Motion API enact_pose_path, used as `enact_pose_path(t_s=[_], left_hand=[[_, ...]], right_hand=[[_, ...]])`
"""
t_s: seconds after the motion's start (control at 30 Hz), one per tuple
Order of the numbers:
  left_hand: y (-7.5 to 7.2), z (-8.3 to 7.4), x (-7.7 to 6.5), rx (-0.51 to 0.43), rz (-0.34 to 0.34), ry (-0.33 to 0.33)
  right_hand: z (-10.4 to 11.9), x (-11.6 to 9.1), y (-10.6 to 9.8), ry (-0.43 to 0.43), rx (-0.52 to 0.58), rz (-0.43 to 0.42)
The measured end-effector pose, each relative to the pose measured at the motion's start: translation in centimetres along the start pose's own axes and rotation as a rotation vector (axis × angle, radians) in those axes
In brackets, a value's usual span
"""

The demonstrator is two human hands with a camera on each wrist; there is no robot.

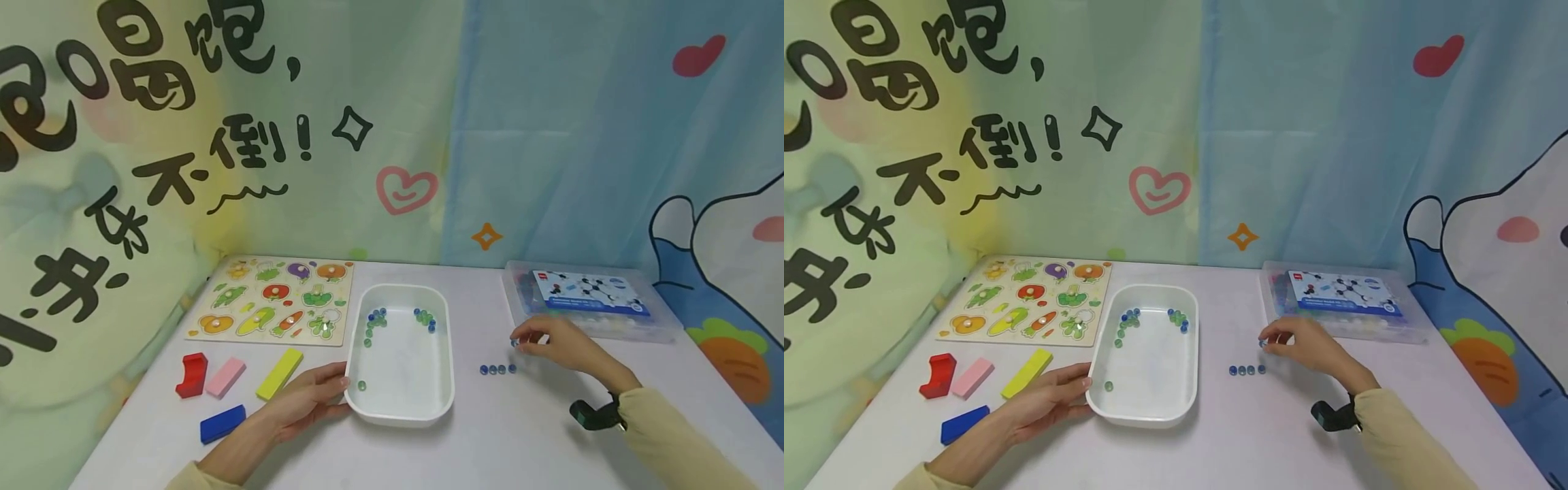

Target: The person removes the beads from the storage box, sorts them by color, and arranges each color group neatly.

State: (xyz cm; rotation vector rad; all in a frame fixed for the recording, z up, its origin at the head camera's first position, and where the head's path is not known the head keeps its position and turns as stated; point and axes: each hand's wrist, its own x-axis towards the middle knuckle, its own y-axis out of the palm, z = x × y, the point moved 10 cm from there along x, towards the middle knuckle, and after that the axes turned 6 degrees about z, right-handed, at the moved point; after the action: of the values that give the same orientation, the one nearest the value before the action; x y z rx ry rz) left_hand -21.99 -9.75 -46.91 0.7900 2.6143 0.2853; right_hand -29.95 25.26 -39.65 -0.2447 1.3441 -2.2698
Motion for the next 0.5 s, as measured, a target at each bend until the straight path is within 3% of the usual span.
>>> enact_pose_path(t_s=[0.13,0.3,0.5], left_hand=[[-0.1,0.1,0.0,0.000,-0.009,-0.008],[0.0,0.2,-0.1,-0.002,-0.012,-0.013],[-0.1,0.0,-0.1,0.004,-0.024,-0.018]], right_hand=[[-1.7,-0.9,1.3,-0.022,0.038,-0.016],[-3.4,-1.5,2.8,0.012,0.032,-0.025],[-3.8,-1.6,3.4,0.016,0.046,-0.045]])
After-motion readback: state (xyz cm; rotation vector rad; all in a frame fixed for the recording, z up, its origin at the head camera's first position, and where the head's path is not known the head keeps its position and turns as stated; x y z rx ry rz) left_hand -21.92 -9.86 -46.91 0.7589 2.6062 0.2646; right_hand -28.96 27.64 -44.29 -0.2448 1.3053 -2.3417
